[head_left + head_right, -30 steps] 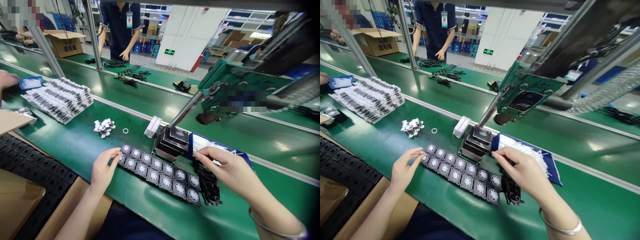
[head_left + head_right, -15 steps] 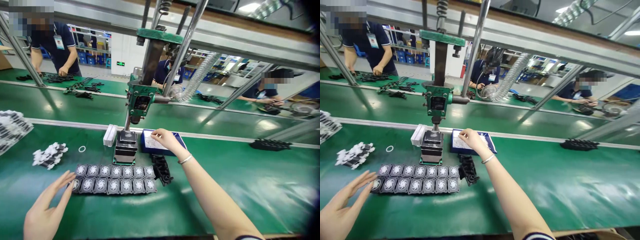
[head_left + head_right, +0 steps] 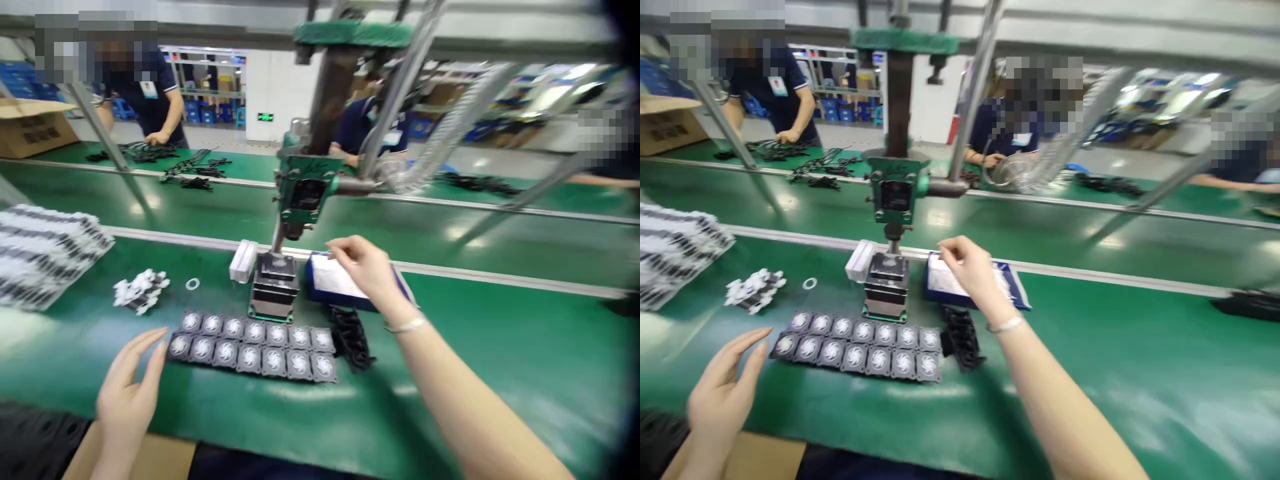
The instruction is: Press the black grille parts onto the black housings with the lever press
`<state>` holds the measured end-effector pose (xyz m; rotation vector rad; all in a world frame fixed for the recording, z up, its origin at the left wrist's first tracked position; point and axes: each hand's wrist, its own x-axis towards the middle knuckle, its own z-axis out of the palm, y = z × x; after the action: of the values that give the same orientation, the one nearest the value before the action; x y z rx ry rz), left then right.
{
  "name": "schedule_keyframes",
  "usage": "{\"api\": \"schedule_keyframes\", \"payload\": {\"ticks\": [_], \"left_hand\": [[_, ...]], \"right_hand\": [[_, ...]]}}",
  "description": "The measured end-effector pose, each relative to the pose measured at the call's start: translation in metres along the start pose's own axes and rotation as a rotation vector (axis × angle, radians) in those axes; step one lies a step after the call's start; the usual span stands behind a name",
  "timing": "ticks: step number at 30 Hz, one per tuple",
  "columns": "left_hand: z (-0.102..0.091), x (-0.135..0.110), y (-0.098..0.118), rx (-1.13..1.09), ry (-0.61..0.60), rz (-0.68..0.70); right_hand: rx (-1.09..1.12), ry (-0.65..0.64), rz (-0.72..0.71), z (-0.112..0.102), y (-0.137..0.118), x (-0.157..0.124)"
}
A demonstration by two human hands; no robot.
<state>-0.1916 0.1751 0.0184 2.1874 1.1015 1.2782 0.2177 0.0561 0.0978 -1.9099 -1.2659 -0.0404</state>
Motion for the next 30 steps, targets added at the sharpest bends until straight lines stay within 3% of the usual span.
{"api": "schedule_keyframes", "payload": {"ticks": [2, 5, 9, 12, 15, 19, 30], "left_hand": [[0.002, 0.001, 0.006, -0.004, -0.009, 0.009], [0.008, 0.002, 0.01, 0.022, -0.099, 0.069], [0.015, -0.005, 0.005, 0.047, -0.209, 0.107], [0.02, -0.011, -0.002, 0.049, -0.257, 0.067], [0.022, -0.013, -0.007, 0.022, -0.297, 0.033], [0.024, -0.011, -0.01, -0.028, -0.32, 0.015], [0.025, -0.011, -0.013, -0.097, -0.349, -0.023]], "right_hand": [[0.229, -0.037, 0.002, -0.006, -0.025, -0.017], [0.465, -0.225, -0.019, 0.003, -0.063, -0.038], [0.545, -0.505, -0.149, 0.051, -0.108, -0.055], [0.459, -0.545, -0.365, 0.09, -0.127, -0.058], [0.345, -0.515, -0.537, 0.118, -0.135, -0.058], [0.288, -0.511, -0.596, 0.136, -0.139, -0.058], [0.256, -0.56, -0.605, 0.142, -0.144, -0.058]]}}
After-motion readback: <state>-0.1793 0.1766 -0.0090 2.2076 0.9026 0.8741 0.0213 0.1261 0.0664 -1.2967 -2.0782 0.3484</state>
